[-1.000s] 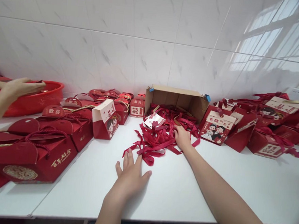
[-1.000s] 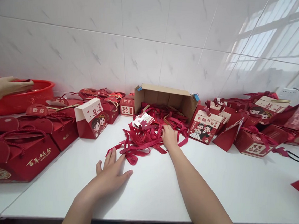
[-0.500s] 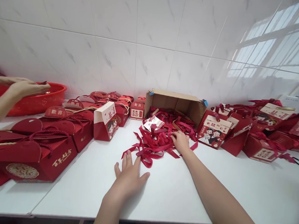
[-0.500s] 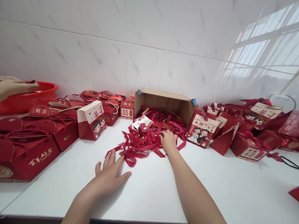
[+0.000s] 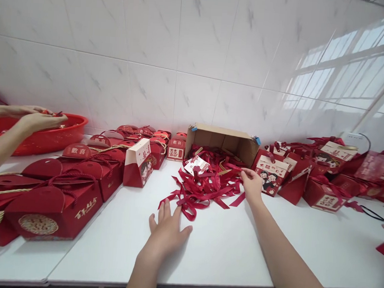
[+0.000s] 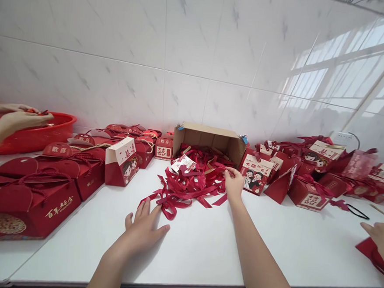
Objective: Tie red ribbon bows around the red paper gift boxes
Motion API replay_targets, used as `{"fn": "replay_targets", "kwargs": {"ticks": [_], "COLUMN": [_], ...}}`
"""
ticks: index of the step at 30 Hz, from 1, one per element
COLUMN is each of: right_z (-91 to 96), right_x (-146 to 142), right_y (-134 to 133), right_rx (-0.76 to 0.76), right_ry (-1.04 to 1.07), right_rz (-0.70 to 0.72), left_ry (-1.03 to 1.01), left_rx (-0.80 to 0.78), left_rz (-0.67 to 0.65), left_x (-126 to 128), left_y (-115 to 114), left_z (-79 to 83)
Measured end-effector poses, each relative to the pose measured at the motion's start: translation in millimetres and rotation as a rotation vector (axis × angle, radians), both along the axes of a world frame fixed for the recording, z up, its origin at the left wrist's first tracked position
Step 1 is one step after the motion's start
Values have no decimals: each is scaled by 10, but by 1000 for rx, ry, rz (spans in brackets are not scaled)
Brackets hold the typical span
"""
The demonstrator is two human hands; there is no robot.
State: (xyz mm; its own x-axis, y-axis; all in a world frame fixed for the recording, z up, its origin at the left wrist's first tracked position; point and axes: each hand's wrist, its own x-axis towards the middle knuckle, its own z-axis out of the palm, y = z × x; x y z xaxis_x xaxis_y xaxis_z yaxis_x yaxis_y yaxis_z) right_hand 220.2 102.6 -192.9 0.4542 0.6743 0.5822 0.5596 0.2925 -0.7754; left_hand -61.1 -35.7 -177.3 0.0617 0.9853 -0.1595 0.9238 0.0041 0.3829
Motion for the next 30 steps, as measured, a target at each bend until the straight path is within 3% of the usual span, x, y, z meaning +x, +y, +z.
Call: {"fn": "replay_targets", "kwargs": {"ticks": [11,17,21,24,26,30], "right_z": [139,252,316,332,315,251], "right_x": [-47,-45,-142,-331,-508,-874], "right_y": [-225,-223,-221,-318,-432,-702], "right_rx": [49,199,169,52,-31,-208], "right_ry": [-4,234,425,503,540,661], "right_rz": [-1,11,281,562,726,1026], "left_ry": [-33,-63,-136,-275,-434,-710], "left_rx": [11,74,218,449,630,802], "left_rz": [8,82,196,359,291,-40], "left_x": [3,1,12,39,60,115], "left_y": [-11,22,71,47,-6,-117], "left_z": [-8,-17,6,111,198,309]}}
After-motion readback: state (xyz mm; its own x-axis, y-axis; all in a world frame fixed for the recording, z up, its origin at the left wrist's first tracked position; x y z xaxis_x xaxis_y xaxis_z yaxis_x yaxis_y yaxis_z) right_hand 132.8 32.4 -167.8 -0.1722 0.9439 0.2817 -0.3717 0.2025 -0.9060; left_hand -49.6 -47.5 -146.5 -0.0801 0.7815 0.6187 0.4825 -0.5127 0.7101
